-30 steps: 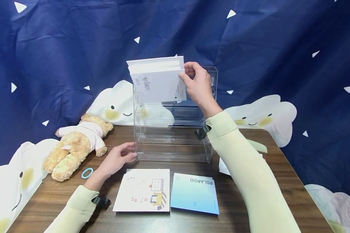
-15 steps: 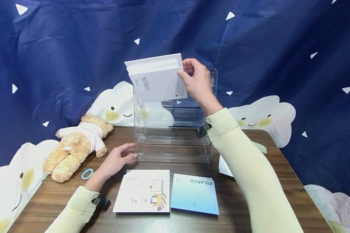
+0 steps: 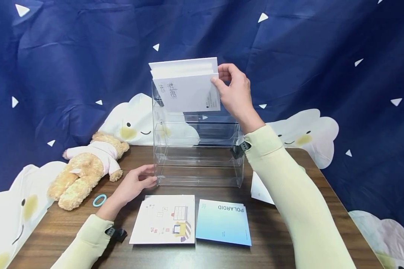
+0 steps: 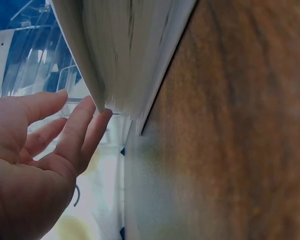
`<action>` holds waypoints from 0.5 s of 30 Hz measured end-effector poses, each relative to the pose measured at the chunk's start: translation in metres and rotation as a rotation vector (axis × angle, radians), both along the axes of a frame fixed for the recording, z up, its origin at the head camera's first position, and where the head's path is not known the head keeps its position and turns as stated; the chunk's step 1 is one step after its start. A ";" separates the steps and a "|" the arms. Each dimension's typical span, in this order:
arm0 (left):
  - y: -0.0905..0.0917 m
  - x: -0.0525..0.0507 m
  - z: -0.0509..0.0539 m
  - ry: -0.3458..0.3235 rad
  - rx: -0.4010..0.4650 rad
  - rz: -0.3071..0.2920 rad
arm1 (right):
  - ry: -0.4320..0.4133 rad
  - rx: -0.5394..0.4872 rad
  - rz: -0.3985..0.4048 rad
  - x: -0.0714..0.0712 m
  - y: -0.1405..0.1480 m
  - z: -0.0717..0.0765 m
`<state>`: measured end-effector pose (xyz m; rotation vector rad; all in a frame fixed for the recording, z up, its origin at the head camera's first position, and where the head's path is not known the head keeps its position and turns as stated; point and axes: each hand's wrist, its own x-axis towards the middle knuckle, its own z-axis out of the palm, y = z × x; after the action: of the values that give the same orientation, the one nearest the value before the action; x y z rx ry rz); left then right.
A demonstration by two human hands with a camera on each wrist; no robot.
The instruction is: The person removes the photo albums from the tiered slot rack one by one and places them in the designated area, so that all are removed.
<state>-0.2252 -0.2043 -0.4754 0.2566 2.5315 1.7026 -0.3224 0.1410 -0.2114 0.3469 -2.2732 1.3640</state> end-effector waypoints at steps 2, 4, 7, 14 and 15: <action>0.000 0.000 0.000 0.000 -0.002 0.002 | 0.003 0.000 -0.005 0.001 0.001 -0.003; 0.000 -0.001 0.000 0.001 0.000 -0.001 | 0.000 -0.008 -0.012 0.002 0.003 -0.005; 0.000 -0.001 -0.001 0.003 0.001 -0.007 | -0.001 -0.028 -0.015 0.004 0.006 -0.008; 0.001 -0.002 -0.002 0.008 -0.010 -0.010 | -0.006 -0.057 -0.015 0.010 0.014 -0.008; 0.001 -0.002 -0.002 0.011 -0.012 -0.010 | -0.003 -0.062 -0.015 0.011 0.016 -0.008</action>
<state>-0.2274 -0.2034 -0.4779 0.2783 2.5428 1.6859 -0.3112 0.1566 -0.2196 0.3071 -2.2259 1.4255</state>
